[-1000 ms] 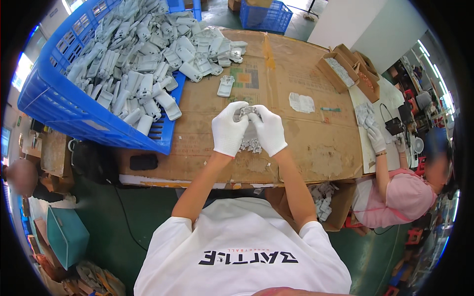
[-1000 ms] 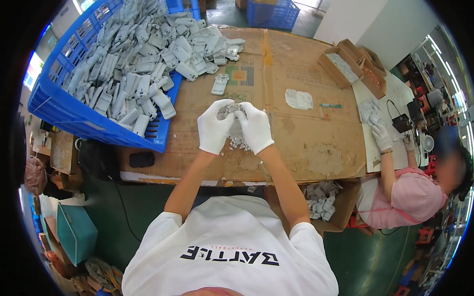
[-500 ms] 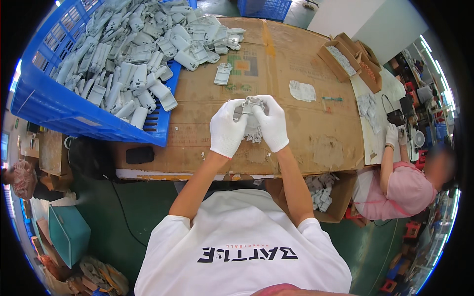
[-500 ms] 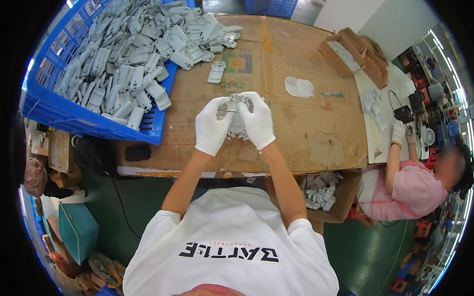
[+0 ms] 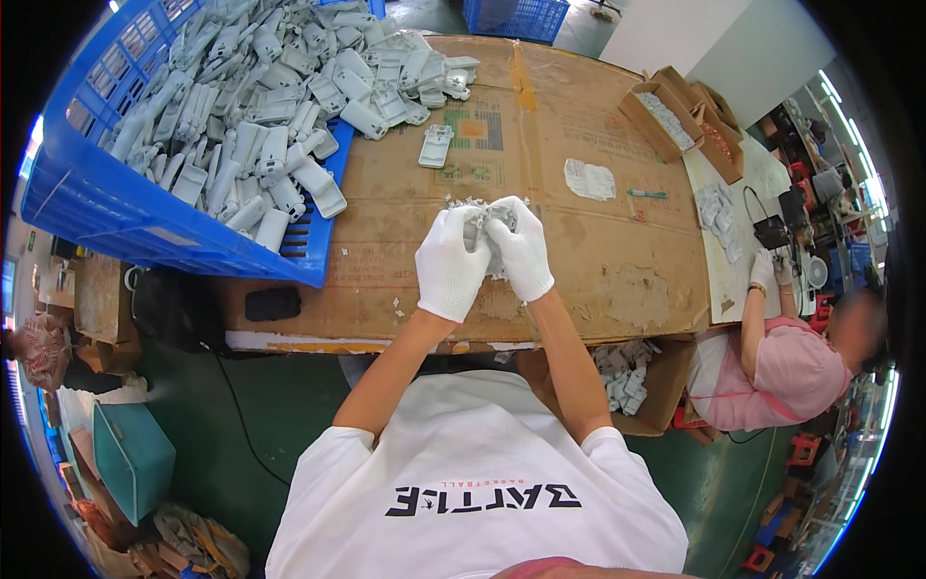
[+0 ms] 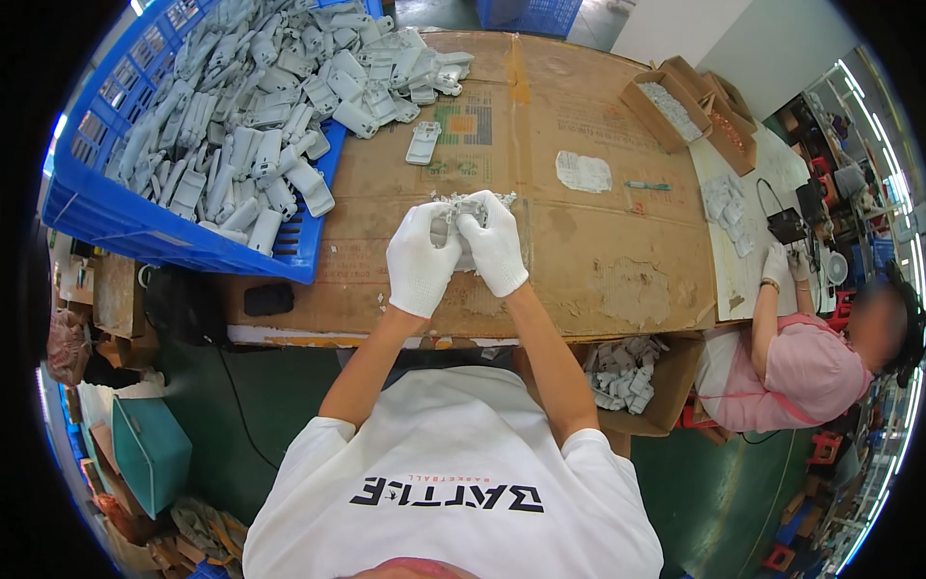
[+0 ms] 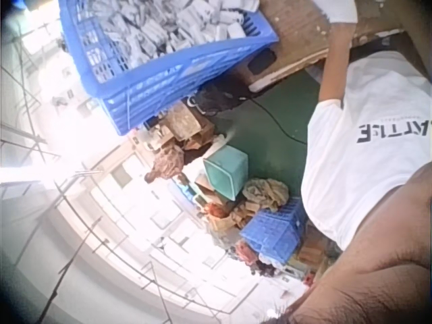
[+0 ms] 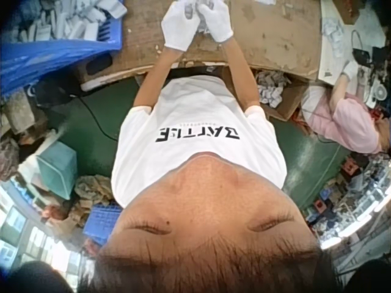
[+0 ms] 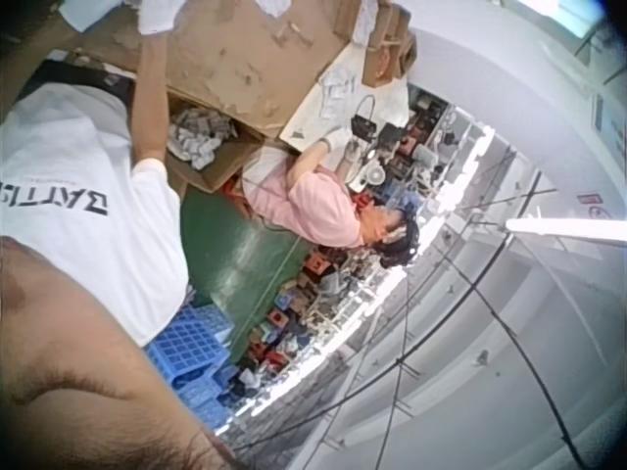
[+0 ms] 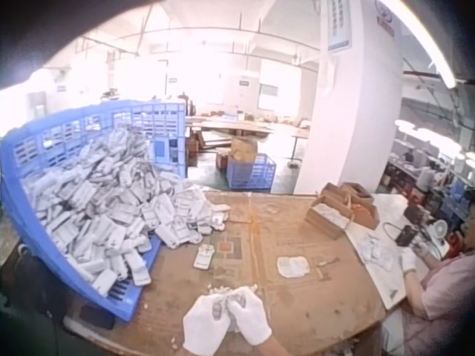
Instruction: The person picks up a remote control housing and inserts small metal contacts into it by hand. They then place the assembled housing into a cardboard box and retrieve another from a blue crate to repeat the process.
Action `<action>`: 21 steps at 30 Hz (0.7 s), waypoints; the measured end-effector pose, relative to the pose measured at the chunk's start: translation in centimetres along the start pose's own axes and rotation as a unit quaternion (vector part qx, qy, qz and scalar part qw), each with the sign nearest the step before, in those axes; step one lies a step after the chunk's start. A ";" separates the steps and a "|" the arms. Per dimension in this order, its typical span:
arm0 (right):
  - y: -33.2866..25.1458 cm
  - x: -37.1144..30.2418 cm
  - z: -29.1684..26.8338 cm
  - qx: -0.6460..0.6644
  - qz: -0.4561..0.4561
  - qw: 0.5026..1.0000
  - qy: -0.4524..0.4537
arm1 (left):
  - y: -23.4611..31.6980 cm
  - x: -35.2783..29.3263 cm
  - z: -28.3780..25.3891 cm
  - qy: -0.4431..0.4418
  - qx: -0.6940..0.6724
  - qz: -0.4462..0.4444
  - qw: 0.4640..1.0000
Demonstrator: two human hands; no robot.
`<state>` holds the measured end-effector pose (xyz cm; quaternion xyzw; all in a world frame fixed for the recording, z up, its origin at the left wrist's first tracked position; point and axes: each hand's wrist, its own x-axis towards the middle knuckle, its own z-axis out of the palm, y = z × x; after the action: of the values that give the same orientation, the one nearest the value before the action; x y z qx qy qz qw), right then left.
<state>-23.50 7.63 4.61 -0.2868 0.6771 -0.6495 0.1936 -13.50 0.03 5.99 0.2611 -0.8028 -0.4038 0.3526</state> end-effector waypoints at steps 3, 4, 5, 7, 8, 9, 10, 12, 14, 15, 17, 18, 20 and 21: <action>0.2 0.1 0.0 0.054 -0.004 0.998 -0.008 | -0.1 0.0 0.1 -0.011 -0.006 -0.007 1.000; 0.3 0.1 0.0 0.054 -0.003 0.998 -0.007 | -0.1 0.0 0.3 -0.012 0.001 0.000 1.000; 0.5 0.1 0.0 0.077 0.012 0.997 -0.005 | -0.1 0.0 0.5 -0.013 0.008 0.007 1.000; 1.1 0.3 -0.4 0.100 0.025 0.995 0.002 | -0.2 -0.1 1.1 -0.006 0.013 0.019 1.000; 1.9 0.6 -0.8 0.103 0.041 0.994 -0.011 | -0.3 -0.1 1.4 0.004 0.018 0.032 0.999; 2.3 0.8 -1.0 0.106 0.057 0.992 -0.026 | -0.7 -0.2 1.8 0.002 0.017 0.033 0.999; 2.6 0.8 -1.2 0.106 0.056 0.993 -0.022 | -1.2 -0.1 2.1 -0.015 0.009 0.015 1.000; 2.9 0.2 -1.9 -0.042 -0.026 0.998 0.041 | -1.7 0.3 2.8 -0.038 -0.004 0.002 0.999; 0.9 -2.6 -2.2 -0.206 -0.120 0.955 0.175 | -2.0 1.2 3.2 -0.061 -0.011 -0.014 0.998; 0.6 -3.6 -3.4 -0.312 -0.204 0.903 0.213 | -2.2 1.6 3.8 -0.087 -0.039 -0.052 0.994; 1.2 -5.2 -4.2 -0.446 -0.274 0.851 0.049 | -2.1 2.1 4.8 -0.112 -0.069 -0.067 0.989; 1.6 -5.6 -3.8 -0.517 -0.259 0.812 0.072 | -2.0 2.5 5.0 -0.144 -0.073 -0.061 0.985; 3.6 -5.1 -5.0 -0.554 -0.225 0.800 0.044 | -3.4 2.8 6.6 -0.174 -0.085 -0.041 0.980; 3.8 -4.5 -6.1 -0.542 -0.220 0.810 0.045 | -3.2 3.2 7.3 -0.229 -0.114 -0.093 0.962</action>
<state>-24.43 15.18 0.88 -0.4571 0.8458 -0.2144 -0.1724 -20.70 -0.51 1.37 0.1936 -0.7828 -0.5725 0.1481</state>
